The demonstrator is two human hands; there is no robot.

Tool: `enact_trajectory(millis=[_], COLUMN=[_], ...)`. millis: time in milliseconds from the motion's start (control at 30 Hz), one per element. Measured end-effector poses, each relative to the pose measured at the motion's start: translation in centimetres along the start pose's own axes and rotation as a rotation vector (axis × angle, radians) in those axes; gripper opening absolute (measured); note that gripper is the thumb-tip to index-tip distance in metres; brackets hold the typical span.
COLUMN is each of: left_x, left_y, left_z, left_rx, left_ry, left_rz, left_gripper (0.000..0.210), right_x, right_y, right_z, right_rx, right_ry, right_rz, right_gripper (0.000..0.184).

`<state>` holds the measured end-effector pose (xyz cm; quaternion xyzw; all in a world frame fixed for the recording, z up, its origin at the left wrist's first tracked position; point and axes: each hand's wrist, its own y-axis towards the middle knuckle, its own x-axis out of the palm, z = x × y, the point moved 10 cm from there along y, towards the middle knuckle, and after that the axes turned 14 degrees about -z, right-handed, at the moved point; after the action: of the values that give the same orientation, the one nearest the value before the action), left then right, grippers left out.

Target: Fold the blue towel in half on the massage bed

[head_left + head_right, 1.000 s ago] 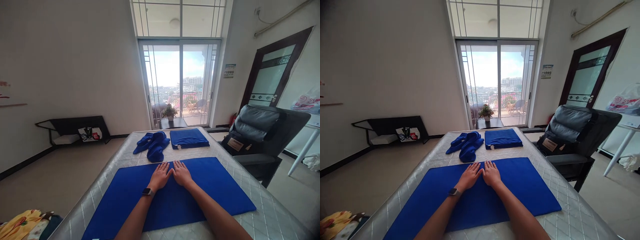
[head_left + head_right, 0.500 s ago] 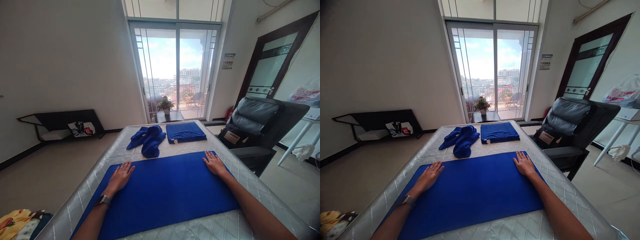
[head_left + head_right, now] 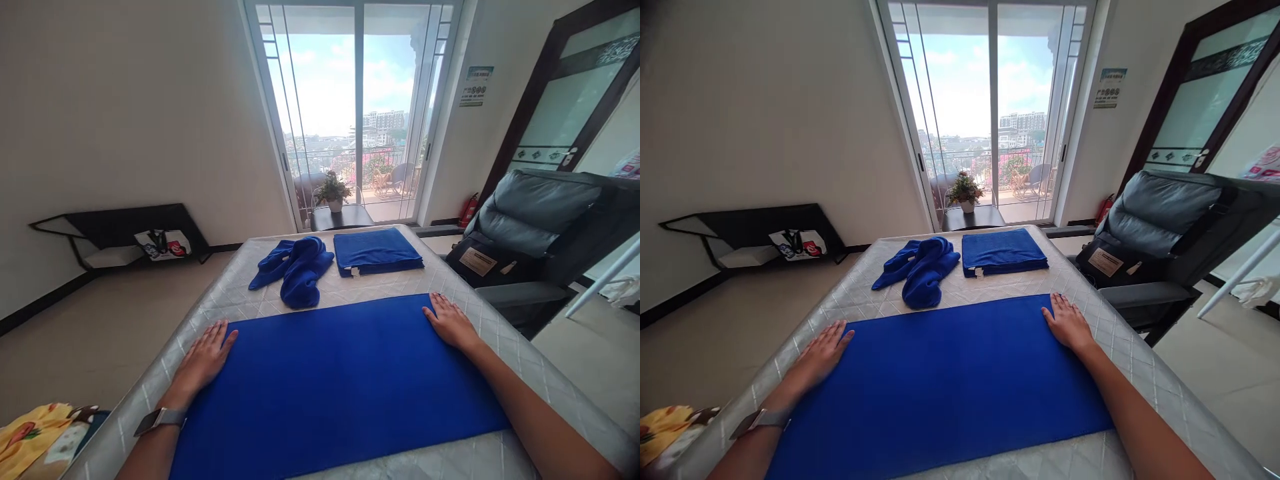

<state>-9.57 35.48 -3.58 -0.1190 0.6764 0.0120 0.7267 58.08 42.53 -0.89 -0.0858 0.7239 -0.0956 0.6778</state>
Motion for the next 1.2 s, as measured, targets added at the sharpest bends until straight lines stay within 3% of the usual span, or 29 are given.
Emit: enact_trajectory(millis=[133, 267, 500, 600, 700, 767, 833, 933, 1033, 1100, 1200], left_x=[0.2, -0.7, -3.2, -5.3, -8.0, -8.8, -8.8, -8.0, -6.6, -5.2, -3.2], left_y=[-0.1, -0.4, -2.1, -3.7, -5.7, -6.6, -6.8, -6.6, -6.2, -5.9, -5.3], left_z=[0.5, 0.8, 3.1, 4.5, 8.0, 11.5, 16.0, 23.7, 29.4, 31.3, 32.2], left_rx=[0.056, -0.003, -0.056, -0.052, 0.052, 0.143, 0.241, 0.387, 0.482, 0.512, 0.537], left_ry=[0.047, -0.001, -0.006, 0.026, 0.008, -0.059, -0.109, -0.105, -0.102, -0.101, -0.07], left_rz=[0.014, 0.056, 0.13, 0.183, 0.308, 0.333, 0.305, 0.27, 0.263, 0.253, 0.229], left_gripper=[0.069, 0.071, 0.068, 0.067, 0.059, 0.053, 0.048, 0.042, 0.043, 0.044, 0.045], right_x=[-0.1, -0.2, -1.1, -2.1, -4.2, -5.1, -5.1, -4.4, -3.1, -1.9, -0.4], right_y=[-0.1, -0.1, -0.9, -2.0, -4.1, -5.7, -7.0, -8.3, -8.2, -7.6, -6.9], right_z=[-0.1, -0.1, -0.7, -1.3, -4.3, -8.1, -13.1, -21.1, -26.0, -27.4, -27.9], right_rx=[0.003, 0.002, 0.035, 0.062, -0.005, -0.121, -0.273, -0.501, -0.555, -0.555, -0.563], right_ry=[0.0, -0.008, -0.034, -0.093, -0.154, -0.13, -0.058, 0.03, 0.085, 0.105, 0.12], right_rz=[0.015, 0.032, 0.048, 0.078, 0.222, 0.287, 0.26, 0.178, 0.112, 0.079, 0.07], right_gripper=[0.071, 0.07, 0.069, 0.064, 0.058, 0.057, 0.056, 0.056, 0.057, 0.057, 0.058])
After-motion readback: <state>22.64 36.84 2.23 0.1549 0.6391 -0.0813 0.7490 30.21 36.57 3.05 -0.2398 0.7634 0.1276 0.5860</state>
